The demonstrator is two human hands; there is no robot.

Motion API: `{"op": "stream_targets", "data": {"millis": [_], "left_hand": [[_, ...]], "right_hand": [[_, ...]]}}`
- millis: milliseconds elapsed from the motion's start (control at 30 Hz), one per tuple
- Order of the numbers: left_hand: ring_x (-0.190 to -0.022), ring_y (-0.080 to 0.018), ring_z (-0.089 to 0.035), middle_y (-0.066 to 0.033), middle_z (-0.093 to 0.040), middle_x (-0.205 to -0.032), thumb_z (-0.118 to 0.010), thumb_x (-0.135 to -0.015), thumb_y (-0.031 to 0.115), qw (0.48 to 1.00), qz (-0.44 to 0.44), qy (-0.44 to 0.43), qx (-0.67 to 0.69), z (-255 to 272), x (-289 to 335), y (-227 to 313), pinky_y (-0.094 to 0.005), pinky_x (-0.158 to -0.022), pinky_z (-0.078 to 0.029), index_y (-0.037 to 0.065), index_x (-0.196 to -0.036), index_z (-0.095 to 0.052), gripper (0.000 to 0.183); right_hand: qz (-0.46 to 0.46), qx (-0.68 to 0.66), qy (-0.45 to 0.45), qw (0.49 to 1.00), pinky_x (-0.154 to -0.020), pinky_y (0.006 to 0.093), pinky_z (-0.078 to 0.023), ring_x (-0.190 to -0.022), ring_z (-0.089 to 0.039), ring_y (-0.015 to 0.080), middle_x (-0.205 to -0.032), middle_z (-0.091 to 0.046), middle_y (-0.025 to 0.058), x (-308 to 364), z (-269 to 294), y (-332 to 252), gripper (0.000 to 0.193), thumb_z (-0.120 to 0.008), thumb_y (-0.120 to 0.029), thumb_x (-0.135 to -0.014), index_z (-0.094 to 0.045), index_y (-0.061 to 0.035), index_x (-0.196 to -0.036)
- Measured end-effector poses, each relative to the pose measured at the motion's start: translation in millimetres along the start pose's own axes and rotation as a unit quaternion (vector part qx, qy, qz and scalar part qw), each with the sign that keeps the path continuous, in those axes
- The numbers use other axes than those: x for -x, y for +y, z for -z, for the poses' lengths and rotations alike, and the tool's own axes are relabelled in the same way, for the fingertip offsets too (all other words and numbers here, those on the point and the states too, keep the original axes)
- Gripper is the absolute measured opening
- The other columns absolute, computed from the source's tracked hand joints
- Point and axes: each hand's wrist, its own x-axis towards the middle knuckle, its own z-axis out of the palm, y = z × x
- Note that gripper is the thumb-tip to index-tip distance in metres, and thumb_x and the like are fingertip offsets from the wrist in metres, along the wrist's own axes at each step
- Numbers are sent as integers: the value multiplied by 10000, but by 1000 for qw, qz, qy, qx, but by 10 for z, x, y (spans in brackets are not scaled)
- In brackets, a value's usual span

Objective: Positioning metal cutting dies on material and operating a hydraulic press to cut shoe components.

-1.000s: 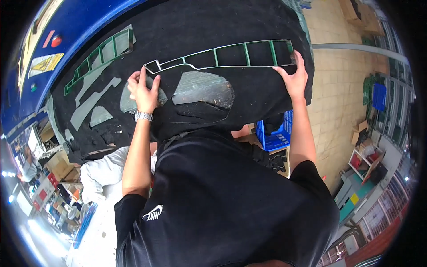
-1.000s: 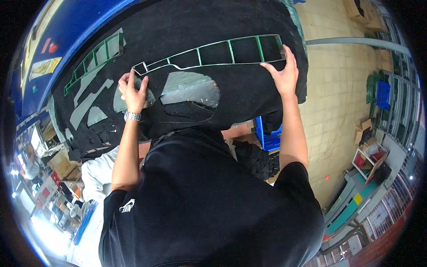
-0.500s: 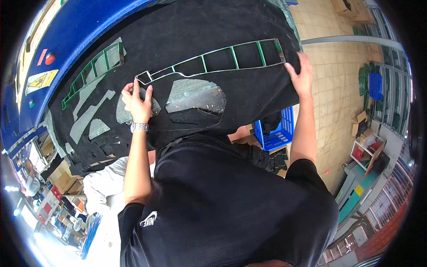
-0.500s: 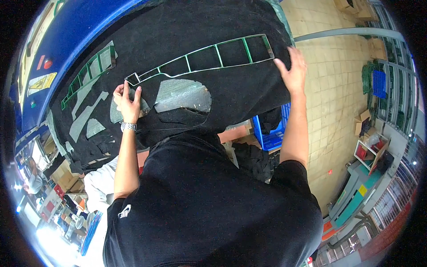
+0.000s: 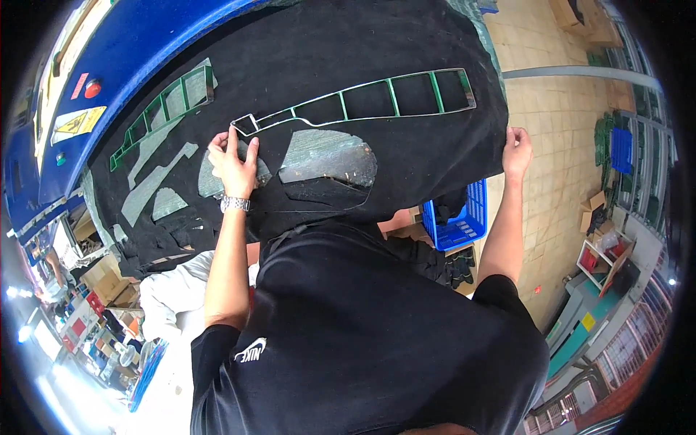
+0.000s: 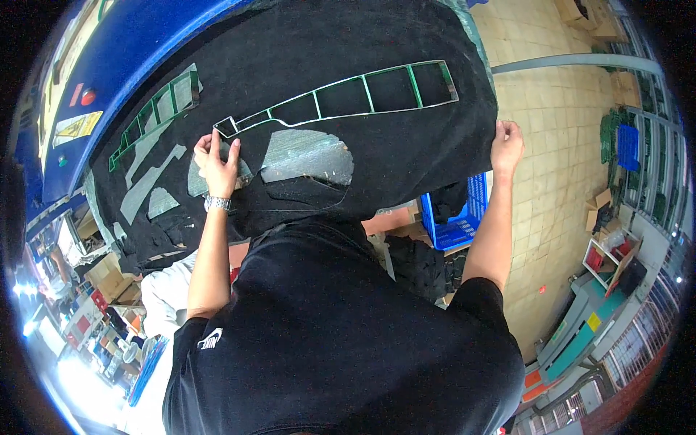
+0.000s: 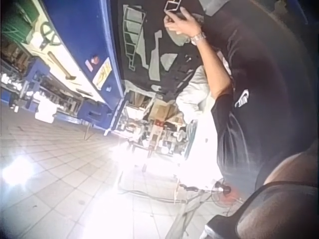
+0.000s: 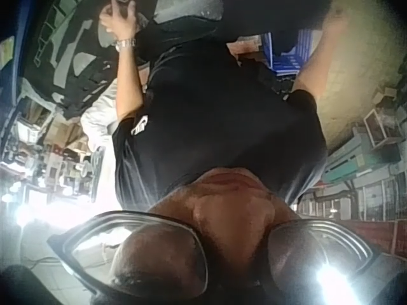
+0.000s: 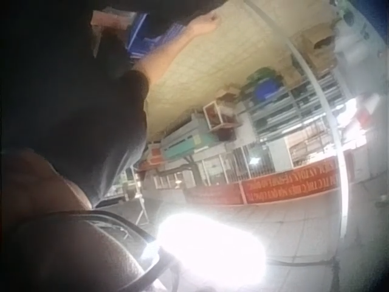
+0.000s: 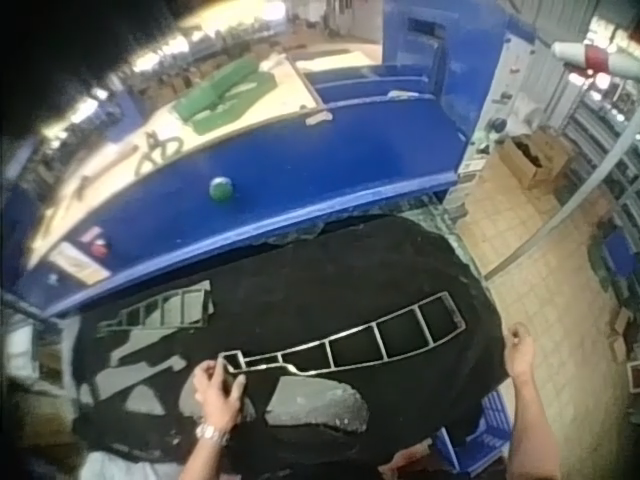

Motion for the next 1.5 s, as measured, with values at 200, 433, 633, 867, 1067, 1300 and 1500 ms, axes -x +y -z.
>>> {"op": "stream_targets", "data": {"millis": [200,433,633,867,1067,1300,1500], "left_hand": [[-1202,-339,-503,-151,-524,-1310,-820,-850,376,1000,-9,16,-8,-10,-2,-15,-451,-1013,-433,91,-1370,-653,616],[-1201,-334,-505,-146,-529,-1309,-816,-846,379,1000,-18,25,0,-23,16,-12,-464,-979,-441,102,-1380,-640,627],[-1200,-340,-492,-132,-510,-1337,-801,-854,388,1000,7,7,-2,-1,31,37,-486,-965,-424,130,-1396,-626,625],[-1247,-340,-467,-129,-495,-1365,-811,-846,366,1000,24,-2,14,42,29,65,-499,-990,-402,140,-1407,-616,636],[-1126,-346,-596,-170,-642,-1190,-724,-873,79,989,-105,-17,103,566,-400,-203,-418,-1019,-467,63,-1317,-652,450],[-1448,-355,-385,-63,-428,-1555,-818,-788,132,969,-86,-78,-218,1202,-1520,-1120,-650,-1033,-470,334,-1560,-372,914],[-1508,-301,-338,-42,-397,-1601,-815,-799,105,931,-9,-232,-283,1163,-1989,-1460,-751,-1052,-407,352,-1570,-331,943]], "right_hand": [[-25,-49,-38,998,-840,369,-545,-841,-693,252,-893,-718,126,-45,-144,-63,339,-738,-336,-957,-686,-2,-985],[-20,-104,-7,994,-656,285,-477,-691,-547,89,-752,-658,53,-160,-124,52,312,-698,-270,-1005,-632,30,-951],[-23,-80,-52,995,-600,256,-426,-651,-496,46,-701,-633,-10,-332,-91,126,288,-677,-255,-1023,-635,4,-904],[-21,-9,-41,999,-618,285,-450,-633,-517,78,-690,-651,25,-348,-141,131,303,-682,-301,-1012,-651,-11,-928],[15,48,-67,996,-779,357,-540,-797,-691,196,-839,-731,101,-335,-10,-97,298,-697,-281,-987,-681,-27,-1142],[59,73,-29,995,-900,417,-541,-988,-693,295,-1162,-701,160,-245,43,-482,368,-699,-287,-981,-654,-47,-1257],[89,76,-29,993,-956,435,-519,-1092,-655,339,-1224,-666,178,-151,197,-690,366,-715,-272,-965,-660,-42,-1244]]}}
